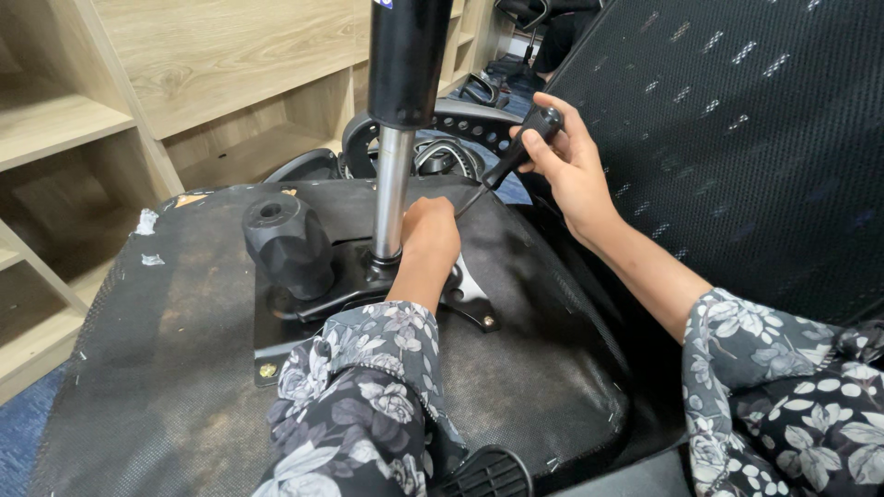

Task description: The person uses a screwdriver to tighten screws on the metal base of an office chair, securing the gas lift cylinder to the seat. The person then moves to tighten a screw on the gas lift cylinder itself.

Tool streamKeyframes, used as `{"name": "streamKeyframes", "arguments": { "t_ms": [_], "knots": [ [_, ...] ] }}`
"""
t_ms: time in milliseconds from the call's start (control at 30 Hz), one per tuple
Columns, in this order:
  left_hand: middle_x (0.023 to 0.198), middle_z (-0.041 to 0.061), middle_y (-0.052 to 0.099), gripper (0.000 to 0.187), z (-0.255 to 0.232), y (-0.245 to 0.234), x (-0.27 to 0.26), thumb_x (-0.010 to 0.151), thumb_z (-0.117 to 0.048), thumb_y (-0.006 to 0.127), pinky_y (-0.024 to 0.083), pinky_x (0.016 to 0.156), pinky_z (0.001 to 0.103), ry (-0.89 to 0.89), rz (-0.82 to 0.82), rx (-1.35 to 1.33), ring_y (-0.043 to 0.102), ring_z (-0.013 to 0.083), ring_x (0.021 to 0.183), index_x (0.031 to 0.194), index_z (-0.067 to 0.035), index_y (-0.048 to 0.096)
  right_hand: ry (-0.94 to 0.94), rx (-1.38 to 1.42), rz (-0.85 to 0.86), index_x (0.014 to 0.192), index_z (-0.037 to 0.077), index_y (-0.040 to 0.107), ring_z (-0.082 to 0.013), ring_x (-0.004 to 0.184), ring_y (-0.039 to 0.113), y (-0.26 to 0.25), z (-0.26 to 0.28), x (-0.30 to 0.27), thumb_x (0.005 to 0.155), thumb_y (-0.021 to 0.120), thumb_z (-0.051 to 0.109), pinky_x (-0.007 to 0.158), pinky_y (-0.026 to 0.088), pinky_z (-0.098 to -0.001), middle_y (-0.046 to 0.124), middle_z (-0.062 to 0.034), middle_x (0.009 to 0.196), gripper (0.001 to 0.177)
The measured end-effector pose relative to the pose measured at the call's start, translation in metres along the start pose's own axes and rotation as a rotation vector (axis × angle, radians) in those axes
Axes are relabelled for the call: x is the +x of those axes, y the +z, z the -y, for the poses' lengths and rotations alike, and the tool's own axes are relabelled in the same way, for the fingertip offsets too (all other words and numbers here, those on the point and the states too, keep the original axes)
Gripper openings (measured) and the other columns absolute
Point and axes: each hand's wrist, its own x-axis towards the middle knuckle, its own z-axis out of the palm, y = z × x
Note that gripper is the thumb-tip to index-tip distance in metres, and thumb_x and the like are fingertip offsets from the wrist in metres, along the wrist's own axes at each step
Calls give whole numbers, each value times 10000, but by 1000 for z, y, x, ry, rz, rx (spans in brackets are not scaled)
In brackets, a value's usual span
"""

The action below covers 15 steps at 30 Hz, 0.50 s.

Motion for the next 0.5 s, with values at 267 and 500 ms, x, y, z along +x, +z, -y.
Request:
{"name": "streamKeyframes", "arguments": {
  "t_ms": [267,500],
  "knots": [
    [1102,218,729,232,2,8,9,853,11,658,569,922,433,-23,-18,-4,700,376,1074,1040,-55,778,59,100,174,1597,141,373,-134,943,646,-5,7,-1,1048,605,89,879,582,-297,586,-117,1194,599],
    [1083,212,734,223,2,7,8,835,12,685,572,913,424,-1,-31,11,702,368,1072,1023,-55,785,139,-6,33,1410,61,316,-192,827,682,1,7,-2,1020,699,93,740,618,-338,615,-164,1147,548]
  ]
}}
